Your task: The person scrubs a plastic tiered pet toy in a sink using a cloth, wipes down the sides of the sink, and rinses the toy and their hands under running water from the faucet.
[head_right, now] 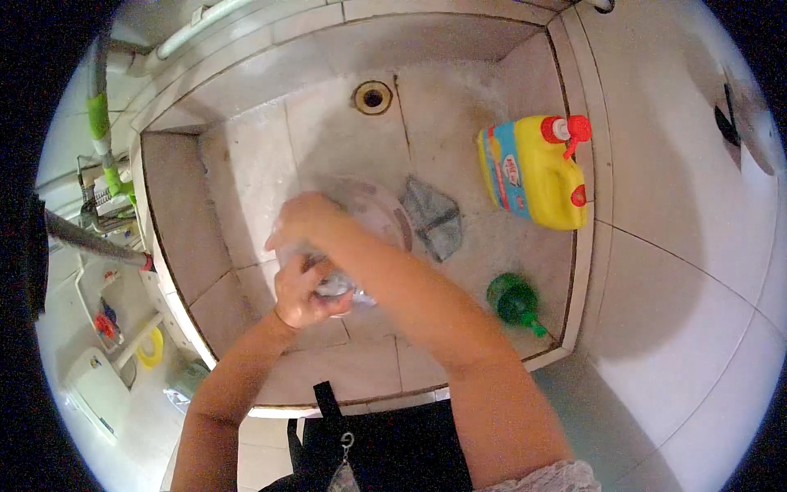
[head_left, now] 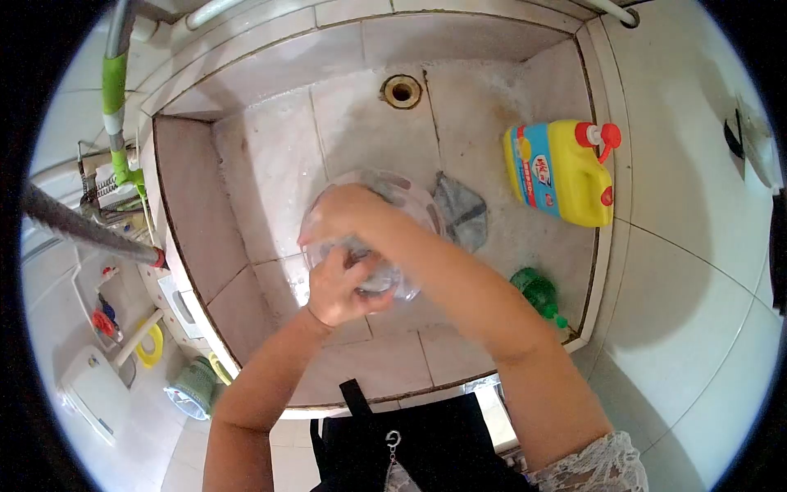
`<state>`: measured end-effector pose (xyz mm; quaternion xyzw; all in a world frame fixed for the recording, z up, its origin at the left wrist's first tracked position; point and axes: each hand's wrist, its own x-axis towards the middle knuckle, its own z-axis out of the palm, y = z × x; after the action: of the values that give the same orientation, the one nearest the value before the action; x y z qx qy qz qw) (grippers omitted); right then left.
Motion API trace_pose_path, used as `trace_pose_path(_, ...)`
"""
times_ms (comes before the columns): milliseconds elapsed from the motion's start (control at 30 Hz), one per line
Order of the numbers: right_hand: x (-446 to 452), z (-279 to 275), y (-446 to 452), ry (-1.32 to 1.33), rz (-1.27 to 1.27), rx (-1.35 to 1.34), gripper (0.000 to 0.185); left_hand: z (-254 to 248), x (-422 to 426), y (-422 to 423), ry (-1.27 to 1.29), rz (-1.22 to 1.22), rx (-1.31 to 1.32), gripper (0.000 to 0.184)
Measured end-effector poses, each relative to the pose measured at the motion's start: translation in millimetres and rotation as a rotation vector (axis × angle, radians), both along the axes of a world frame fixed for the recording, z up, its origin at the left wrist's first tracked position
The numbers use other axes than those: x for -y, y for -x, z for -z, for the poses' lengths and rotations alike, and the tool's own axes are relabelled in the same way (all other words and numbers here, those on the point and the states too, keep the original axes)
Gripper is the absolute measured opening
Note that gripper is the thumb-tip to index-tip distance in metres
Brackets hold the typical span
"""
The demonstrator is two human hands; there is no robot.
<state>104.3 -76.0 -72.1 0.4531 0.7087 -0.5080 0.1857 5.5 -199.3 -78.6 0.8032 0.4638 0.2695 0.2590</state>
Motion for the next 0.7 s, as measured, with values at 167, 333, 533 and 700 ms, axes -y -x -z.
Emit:
trace_pose_path(167, 58.4, 25.2, -85.8, 0.175, 1.021, -0.423, 0.034, -17.4, -49.9, -1.3, 0.321, 0.587, -0.005, 0.053)
trace_pose_path(333, 125.6, 19.9, -85.5, 0.155, 1.778, -0.848, 0.037, -35.2, -7.0, -28.1, 0.091, 0.114, 0.062, 0.043)
trace_pose_path(533, 118.6, 21.3, -71.9, -0.099, 1.178, -0.522, 0.041, -7.9, 31.6, -43.1, 0.022, -0.218, 0.206, 0.02)
trace_pose_path(700, 23.5, 10.0, 3.0, -0.007, -0.091, -0.138, 0.049, -5.5, 28.4, -41.2, 0.014, -0.234, 0.145, 0.025)
